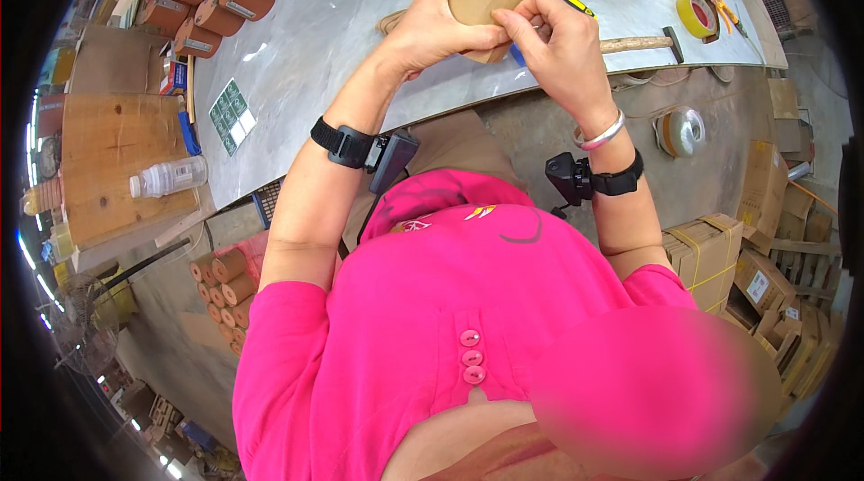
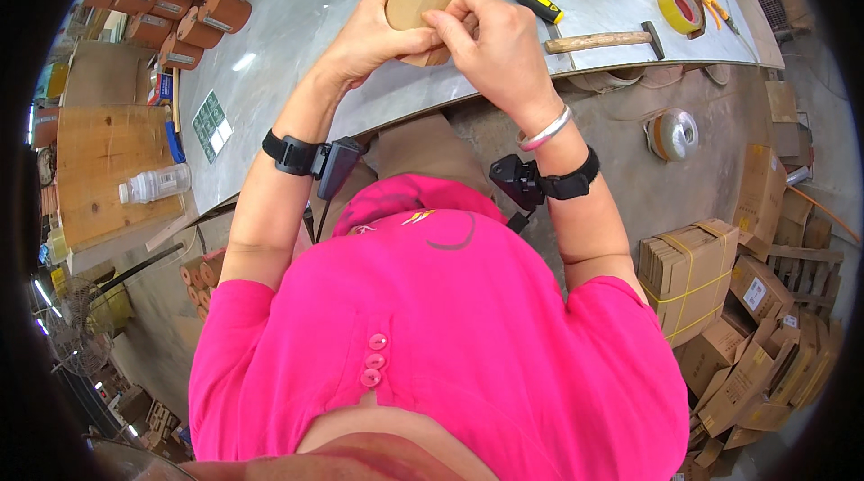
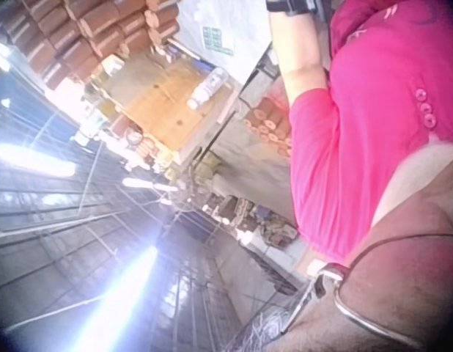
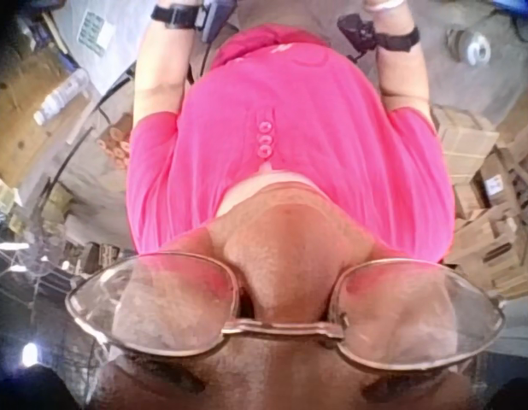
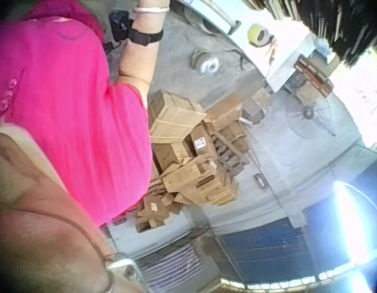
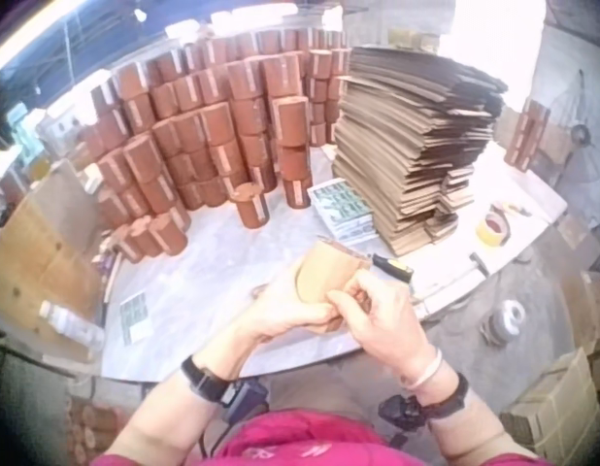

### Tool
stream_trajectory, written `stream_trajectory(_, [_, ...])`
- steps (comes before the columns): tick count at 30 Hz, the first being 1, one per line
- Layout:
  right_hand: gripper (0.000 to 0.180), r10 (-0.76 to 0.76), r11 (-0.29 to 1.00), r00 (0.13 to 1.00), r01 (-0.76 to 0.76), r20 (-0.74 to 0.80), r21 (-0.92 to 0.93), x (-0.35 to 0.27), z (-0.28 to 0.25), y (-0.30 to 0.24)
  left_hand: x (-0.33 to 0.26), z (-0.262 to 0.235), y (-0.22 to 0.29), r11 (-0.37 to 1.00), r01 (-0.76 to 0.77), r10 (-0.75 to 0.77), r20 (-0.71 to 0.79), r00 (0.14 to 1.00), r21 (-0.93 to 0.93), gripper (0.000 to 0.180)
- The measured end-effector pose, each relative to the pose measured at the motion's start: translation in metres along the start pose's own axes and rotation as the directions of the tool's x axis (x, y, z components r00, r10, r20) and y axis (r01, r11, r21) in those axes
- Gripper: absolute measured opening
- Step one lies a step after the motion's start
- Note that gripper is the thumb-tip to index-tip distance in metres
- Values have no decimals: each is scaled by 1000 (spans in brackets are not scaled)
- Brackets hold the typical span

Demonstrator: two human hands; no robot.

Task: Assembling metal plates onto cylindrical wooden components, cleaning them with a cloth, applying stickers, and packaging them in cardboard sleeves.

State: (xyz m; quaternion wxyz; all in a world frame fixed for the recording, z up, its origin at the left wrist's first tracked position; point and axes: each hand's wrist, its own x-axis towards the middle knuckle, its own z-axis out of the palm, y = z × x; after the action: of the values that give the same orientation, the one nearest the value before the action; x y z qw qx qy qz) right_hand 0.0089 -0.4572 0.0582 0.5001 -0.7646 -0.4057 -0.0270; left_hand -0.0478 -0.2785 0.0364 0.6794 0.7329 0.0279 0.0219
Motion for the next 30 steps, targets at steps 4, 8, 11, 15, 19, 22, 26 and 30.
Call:
stream_trajectory(4, [30,155,985,987,-151,-41,85,-2,6,5,-4,0,0,999,7,-10,-53,999,-54,74])
stream_trajectory(8, [49,254,933,957,-281,-142,-226,-7,-1,8,-24,-2,4,980,-12,18,29,999,-198,84])
stream_trajectory(11, [69,229,973,969,-225,-91,47,-10,17,-12,-39,-12,2,918,14,34,114,993,-397,90])
stream_trajectory(15, [76,2,948,999,-14,38,316,-11,24,-34,-68,-14,-4,811,6,27,47,999,-585,97])
stream_trajectory(19, [90,-162,932,968,86,192,352,-10,29,-56,-93,-30,6,873,-172,143,-97,985,-456,97])
stream_trajectory(22, [93,-326,910,918,239,226,340,-8,43,-69,-121,-47,7,895,-250,200,-167,965,-370,95])
stream_trajectory(26, [81,-221,853,880,-34,420,521,-9,78,-69,-174,-60,-6,781,-199,31,-282,959,-592,79])
stream_trajectory(30, [67,-239,927,746,-15,622,375,-22,107,-57,-223,-66,-52,511,-408,-66,-507,859,-757,76])
